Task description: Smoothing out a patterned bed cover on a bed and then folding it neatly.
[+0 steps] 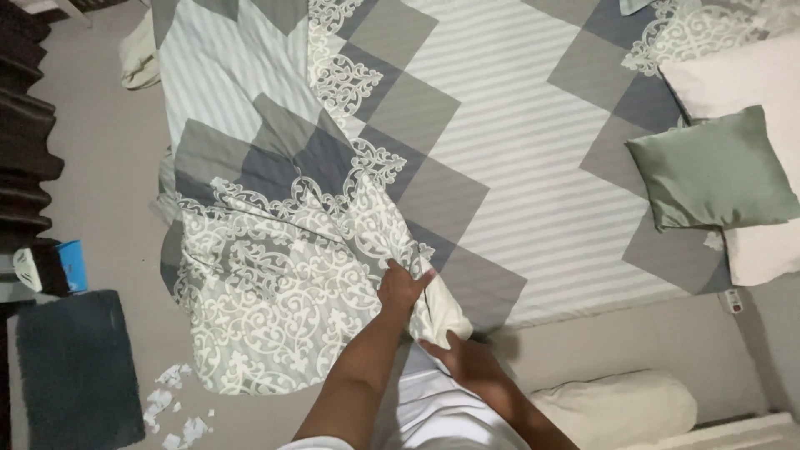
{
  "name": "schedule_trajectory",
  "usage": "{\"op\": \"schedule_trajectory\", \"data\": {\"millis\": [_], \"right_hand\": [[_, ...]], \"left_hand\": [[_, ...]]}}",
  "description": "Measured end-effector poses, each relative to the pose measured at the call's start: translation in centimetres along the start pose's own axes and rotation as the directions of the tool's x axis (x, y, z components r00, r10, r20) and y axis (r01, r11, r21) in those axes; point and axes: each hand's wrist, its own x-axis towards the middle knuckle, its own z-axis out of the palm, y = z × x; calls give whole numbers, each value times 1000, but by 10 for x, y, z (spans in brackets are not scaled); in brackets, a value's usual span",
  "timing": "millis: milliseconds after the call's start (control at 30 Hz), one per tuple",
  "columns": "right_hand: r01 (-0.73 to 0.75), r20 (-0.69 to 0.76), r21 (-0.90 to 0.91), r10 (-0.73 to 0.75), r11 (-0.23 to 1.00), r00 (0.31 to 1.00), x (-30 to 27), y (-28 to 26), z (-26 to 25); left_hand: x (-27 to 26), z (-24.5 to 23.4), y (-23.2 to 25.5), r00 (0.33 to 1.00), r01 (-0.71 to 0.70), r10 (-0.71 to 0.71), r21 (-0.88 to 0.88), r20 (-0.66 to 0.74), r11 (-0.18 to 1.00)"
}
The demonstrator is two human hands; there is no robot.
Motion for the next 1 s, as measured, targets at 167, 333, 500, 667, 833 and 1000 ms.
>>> {"op": "schedule_trajectory", "data": {"millis": [167, 333, 500, 667, 833, 1000], "right_hand": [[151, -204, 36, -140, 988, 969, -21, -32, -24], [25, -141, 231, 8, 973, 990, -13, -15, -2], [-389, 137, 499, 373, 774, 918, -13, 2, -20], [-267, 61, 598, 289, 756, 955, -8, 28, 1], [-232, 49, 521, 243, 821, 969, -28, 43, -12], [-264, 65, 321, 258, 910, 964, -56, 52, -21]], "left_hand": [[31, 6, -24, 999, 3, -2, -13, 45, 1000], [95, 44, -104, 934, 189, -332, -602, -134, 776], [41, 11, -158, 953, 81, -192, -809, 233, -582], [-5, -15, -151, 923, -134, -361, -764, 136, -631], [-32, -22, -116, 826, -210, -548, -974, -132, -83], [8, -12, -84, 707, 12, -612, -858, -356, 513]]}}
